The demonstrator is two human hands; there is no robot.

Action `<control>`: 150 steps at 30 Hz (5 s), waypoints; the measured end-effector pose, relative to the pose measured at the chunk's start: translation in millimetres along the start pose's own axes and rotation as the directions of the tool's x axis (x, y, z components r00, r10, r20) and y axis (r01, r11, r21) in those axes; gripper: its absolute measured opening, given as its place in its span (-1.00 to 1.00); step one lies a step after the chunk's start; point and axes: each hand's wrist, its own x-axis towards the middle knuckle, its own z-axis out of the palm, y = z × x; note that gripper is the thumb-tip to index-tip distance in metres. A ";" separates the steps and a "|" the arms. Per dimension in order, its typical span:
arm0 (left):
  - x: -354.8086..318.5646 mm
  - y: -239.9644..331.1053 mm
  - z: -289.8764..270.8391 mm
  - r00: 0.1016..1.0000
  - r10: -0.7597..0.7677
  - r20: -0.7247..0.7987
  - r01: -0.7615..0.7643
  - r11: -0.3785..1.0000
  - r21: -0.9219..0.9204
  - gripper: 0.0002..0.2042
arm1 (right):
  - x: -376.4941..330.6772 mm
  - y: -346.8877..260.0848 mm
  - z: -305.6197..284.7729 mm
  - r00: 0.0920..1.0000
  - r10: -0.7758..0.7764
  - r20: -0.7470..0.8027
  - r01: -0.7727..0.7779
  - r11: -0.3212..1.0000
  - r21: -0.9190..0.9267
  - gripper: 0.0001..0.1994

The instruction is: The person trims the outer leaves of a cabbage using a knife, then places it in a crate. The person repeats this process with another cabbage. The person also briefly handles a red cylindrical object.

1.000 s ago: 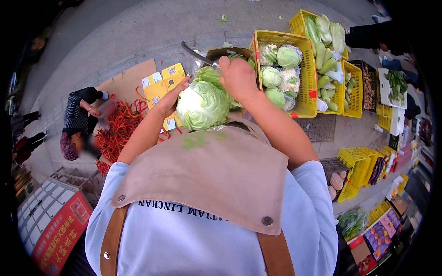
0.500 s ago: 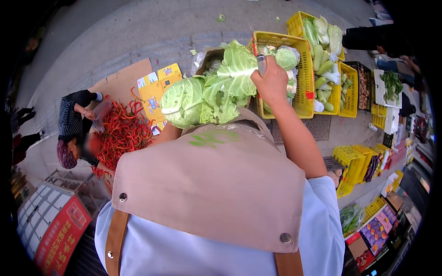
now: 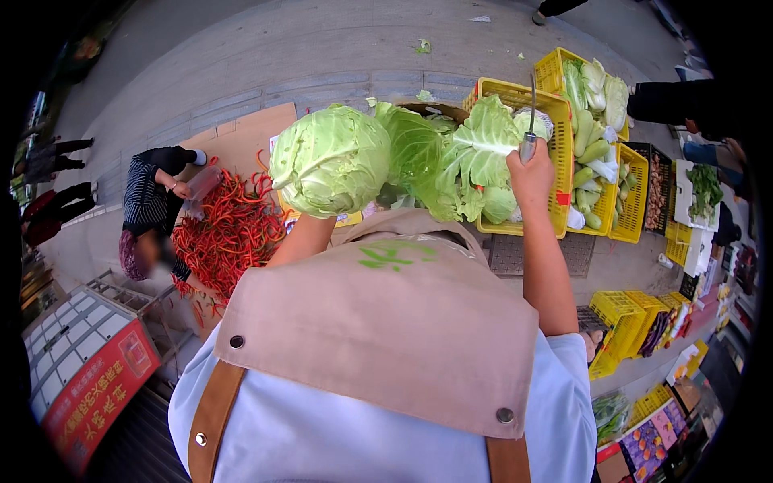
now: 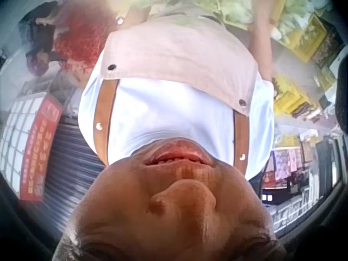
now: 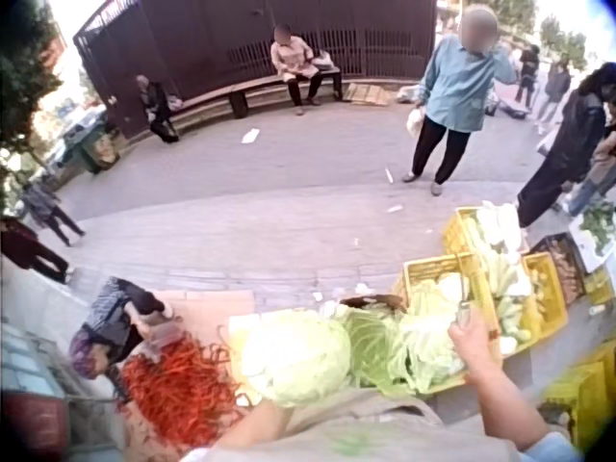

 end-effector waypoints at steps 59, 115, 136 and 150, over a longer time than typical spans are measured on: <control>-41.1 -29.2 8.5 0.995 -0.018 0.094 0.014 0.999 0.042 -0.52 | -59.7 -59.3 58.7 0.964 -0.018 0.266 -0.149 0.790 0.595 -0.77; -47.5 7.7 50.0 0.999 0.012 0.045 -0.005 0.989 -0.147 -0.51 | -61.3 -13.0 68.7 0.913 0.217 0.344 -0.352 0.845 0.403 -0.74; -47.5 5.1 34.8 0.994 0.103 -0.040 -0.109 0.974 -0.201 -0.43 | -78.5 -48.8 5.3 0.904 -0.119 0.410 -0.220 0.692 0.687 -0.59; -80.4 32.9 33.7 0.988 0.075 0.135 -0.150 0.665 0.732 -0.27 | -61.2 -86.1 46.5 0.513 -0.281 0.811 -0.856 -0.097 0.508 -0.36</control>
